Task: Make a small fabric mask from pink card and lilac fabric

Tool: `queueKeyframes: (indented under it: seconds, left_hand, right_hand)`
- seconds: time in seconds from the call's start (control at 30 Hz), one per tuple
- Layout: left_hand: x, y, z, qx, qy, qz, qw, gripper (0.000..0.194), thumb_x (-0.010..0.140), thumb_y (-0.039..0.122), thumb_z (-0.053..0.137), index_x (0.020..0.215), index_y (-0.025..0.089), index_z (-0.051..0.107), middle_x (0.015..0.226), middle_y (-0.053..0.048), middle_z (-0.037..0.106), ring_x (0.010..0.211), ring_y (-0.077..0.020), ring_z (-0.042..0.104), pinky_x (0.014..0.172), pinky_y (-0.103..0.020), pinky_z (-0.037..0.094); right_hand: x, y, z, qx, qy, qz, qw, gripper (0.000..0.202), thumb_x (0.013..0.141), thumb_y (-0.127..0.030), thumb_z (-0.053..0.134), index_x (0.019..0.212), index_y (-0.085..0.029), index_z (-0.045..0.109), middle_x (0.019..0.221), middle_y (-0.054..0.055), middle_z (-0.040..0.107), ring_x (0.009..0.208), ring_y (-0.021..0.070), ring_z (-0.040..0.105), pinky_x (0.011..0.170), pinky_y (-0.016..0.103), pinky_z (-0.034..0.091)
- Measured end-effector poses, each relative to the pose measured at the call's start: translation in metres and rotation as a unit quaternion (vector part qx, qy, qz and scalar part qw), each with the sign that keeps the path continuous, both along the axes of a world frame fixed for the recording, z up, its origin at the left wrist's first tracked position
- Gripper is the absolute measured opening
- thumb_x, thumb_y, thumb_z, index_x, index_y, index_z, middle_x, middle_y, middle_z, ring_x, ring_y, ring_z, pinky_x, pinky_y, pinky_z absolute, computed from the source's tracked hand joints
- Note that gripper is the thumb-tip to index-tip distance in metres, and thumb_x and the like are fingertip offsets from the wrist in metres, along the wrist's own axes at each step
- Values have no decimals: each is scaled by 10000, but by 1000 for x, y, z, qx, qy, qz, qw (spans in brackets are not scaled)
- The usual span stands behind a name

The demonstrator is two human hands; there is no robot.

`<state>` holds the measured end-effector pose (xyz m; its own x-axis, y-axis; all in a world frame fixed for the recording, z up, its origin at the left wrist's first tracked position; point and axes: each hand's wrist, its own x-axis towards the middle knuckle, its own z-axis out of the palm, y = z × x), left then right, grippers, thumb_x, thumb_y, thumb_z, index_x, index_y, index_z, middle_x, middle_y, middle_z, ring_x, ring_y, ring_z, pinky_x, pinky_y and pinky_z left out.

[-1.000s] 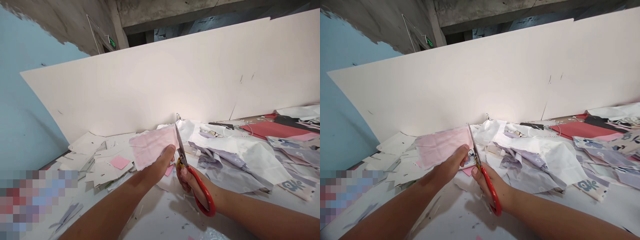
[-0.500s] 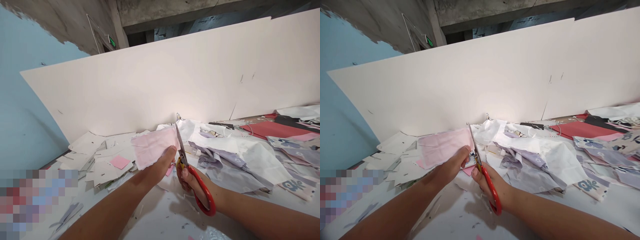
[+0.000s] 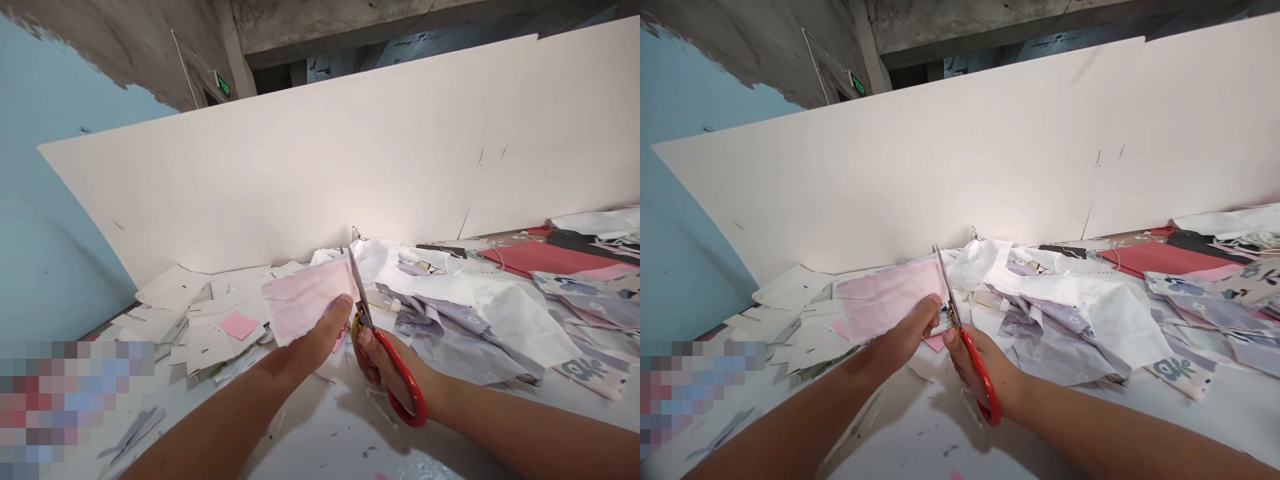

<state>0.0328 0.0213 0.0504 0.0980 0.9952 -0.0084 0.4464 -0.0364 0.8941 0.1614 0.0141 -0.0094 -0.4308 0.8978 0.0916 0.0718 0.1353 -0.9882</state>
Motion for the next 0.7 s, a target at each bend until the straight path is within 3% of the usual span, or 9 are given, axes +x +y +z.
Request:
queueKeyframes:
  seconds: [0.2,0.4,0.6,0.7]
  left_hand:
    - [-3,3,-6,3,-25,-58,998,368,783,488,311,556,201,338,532,48,319,544,-110,344,583,-260,317]
    - [1,1,-5,26,-24,-139,990,363,821,396,230,542,195,346,529,32,403,575,-116,376,609,-261,321]
    - [1,-1,-3,16,7,-51,999,344,781,428,304,525,198,307,526,43,316,555,-113,345,597,-262,324]
    - [0,2,-6,27,7,-60,998,335,781,432,298,541,199,315,549,43,307,567,-114,346,600,-258,331]
  right_hand:
    - [4,0,-3,22,16,15,1000,412,793,-593,296,659,-205,332,550,-60,302,495,90,290,484,249,278]
    - [8,3,-11,28,38,27,999,363,813,-548,316,741,-202,395,621,-51,316,542,94,295,541,260,318]
    - [2,5,-8,-8,65,14,998,406,792,-573,336,644,-196,369,554,-59,307,479,82,285,466,239,269]
    - [1,5,-6,-27,59,17,998,444,772,-608,325,606,-197,347,504,-67,290,429,73,265,419,232,230]
